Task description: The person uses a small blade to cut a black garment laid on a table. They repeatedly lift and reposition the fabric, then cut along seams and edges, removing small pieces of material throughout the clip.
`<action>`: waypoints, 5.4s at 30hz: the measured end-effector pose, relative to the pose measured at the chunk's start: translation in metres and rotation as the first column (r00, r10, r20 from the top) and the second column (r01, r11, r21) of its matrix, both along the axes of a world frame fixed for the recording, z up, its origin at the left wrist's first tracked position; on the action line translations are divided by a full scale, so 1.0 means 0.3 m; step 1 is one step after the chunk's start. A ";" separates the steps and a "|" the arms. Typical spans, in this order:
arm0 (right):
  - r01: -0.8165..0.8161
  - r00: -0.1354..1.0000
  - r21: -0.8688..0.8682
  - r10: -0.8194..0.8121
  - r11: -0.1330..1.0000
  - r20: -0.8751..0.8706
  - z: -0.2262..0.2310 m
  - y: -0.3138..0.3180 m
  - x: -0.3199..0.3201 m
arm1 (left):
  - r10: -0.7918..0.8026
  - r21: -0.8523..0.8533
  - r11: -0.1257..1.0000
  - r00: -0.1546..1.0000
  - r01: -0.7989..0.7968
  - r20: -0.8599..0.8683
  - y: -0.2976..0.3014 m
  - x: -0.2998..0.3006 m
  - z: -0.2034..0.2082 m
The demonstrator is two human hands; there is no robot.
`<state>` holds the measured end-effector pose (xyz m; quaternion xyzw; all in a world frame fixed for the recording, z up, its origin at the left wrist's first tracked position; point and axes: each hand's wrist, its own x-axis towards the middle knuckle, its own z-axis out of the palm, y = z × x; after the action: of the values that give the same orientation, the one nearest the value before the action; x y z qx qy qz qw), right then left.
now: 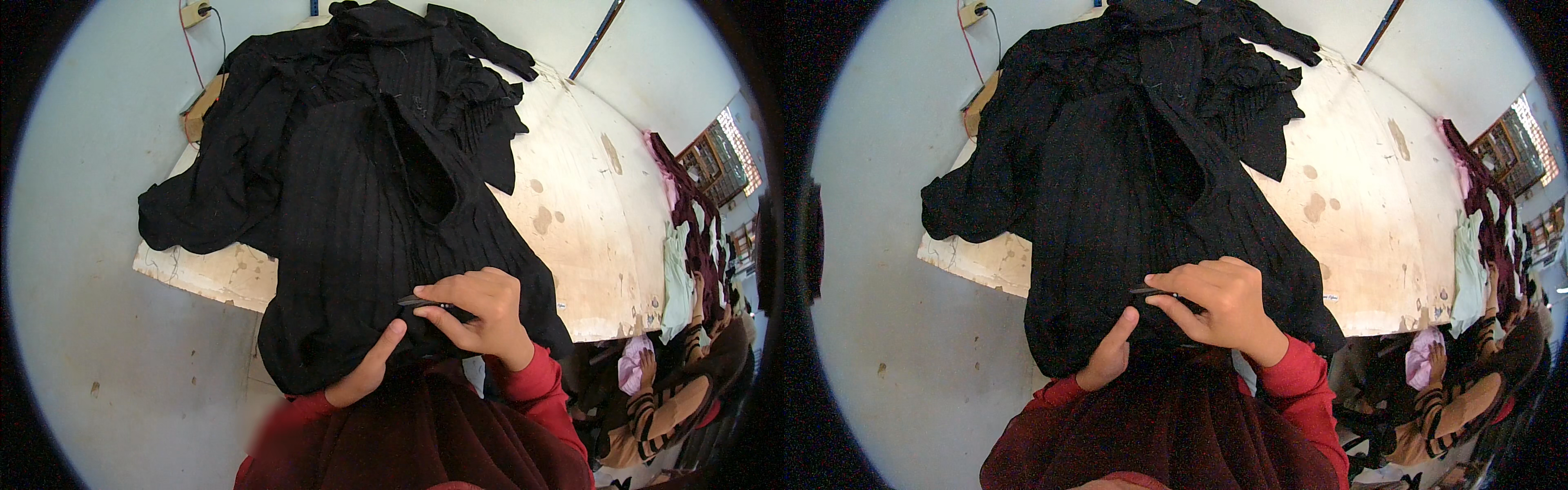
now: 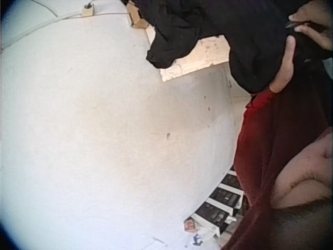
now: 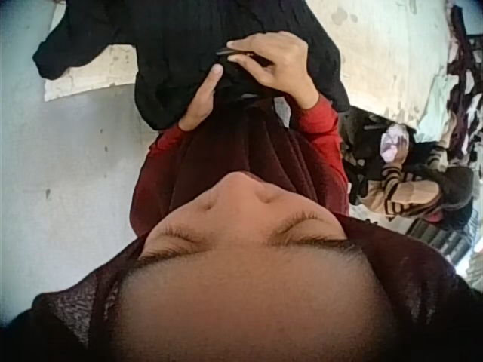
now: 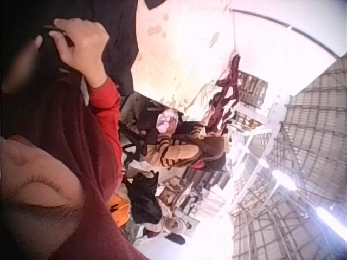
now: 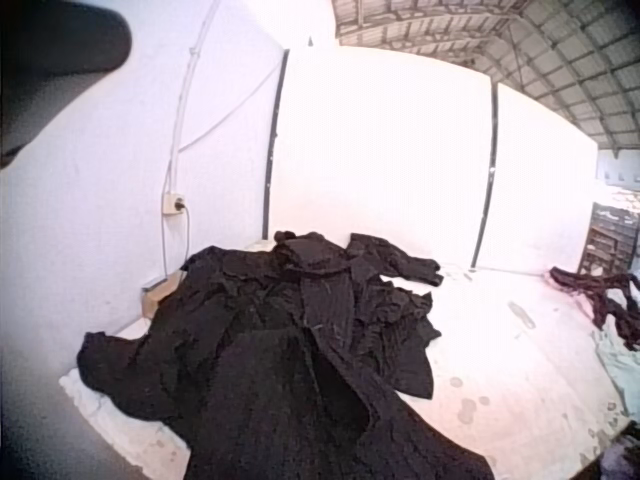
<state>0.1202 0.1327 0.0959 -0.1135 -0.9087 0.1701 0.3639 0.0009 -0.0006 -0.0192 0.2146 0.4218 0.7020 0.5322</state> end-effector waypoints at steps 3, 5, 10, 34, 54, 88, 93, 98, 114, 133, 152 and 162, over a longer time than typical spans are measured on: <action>-0.013 1.000 -0.006 0.014 1.000 0.013 0.003 0.002 -0.004 | 0.006 0.002 1.000 0.999 -0.006 -0.044 0.001 -0.004 -0.001; -0.036 0.998 -0.012 0.036 0.999 0.041 0.009 0.003 -0.005 | 0.008 -0.007 1.000 1.000 -0.008 -0.006 -0.002 -0.001 -0.009; -0.039 0.997 -0.060 0.043 0.997 0.062 0.005 0.005 0.002 | -0.069 0.003 0.998 0.994 0.070 -0.087 -0.007 -0.011 -0.009; -0.193 0.921 -0.613 -0.075 0.766 -0.383 -0.204 -0.103 0.020 | -0.082 0.138 0.989 0.976 0.055 0.203 0.057 -0.011 0.111; -0.447 0.894 -0.877 -0.087 -0.175 -0.439 -0.158 -0.026 0.053 | -0.173 0.115 0.983 0.937 0.144 0.302 0.081 -0.004 0.138; -0.030 0.998 -0.051 0.027 0.998 -0.050 0.018 0.032 0.047 | -0.236 0.073 0.972 0.925 0.225 0.298 0.063 -0.012 0.141; -0.028 0.987 -0.241 -0.011 0.970 -0.158 0.001 0.029 0.049 | -0.159 0.027 0.987 0.949 0.158 0.271 0.064 0.000 0.156; -0.199 0.973 -0.676 0.059 0.710 -0.225 0.011 -0.019 0.042 | -0.040 -0.079 0.996 0.995 0.033 -0.089 0.052 0.007 0.135; -0.287 0.946 -0.854 -0.010 0.434 -0.323 -0.126 -0.004 0.008 | 0.105 -0.037 0.992 0.945 -0.122 -0.310 0.061 0.021 0.105; 0.101 0.995 0.016 -0.101 0.995 0.022 0.024 0.014 0.072 | 0.121 -0.107 0.960 0.723 -0.261 -0.681 0.031 0.005 0.137; 0.026 0.999 -0.003 -0.026 1.000 0.031 0.030 0.020 0.037 | 0.108 -0.047 0.974 0.642 -0.219 -0.759 0.025 -0.001 0.208; -0.009 1.000 -0.079 0.009 0.997 -0.001 0.008 0.035 0.027 | 0.151 0.021 0.977 0.619 -0.213 -0.771 0.028 -0.001 0.202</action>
<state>0.1282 0.1433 0.0983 -0.1235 -0.9017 0.2074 0.3586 0.0007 0.0079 0.0412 0.4290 0.6524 0.5785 0.2361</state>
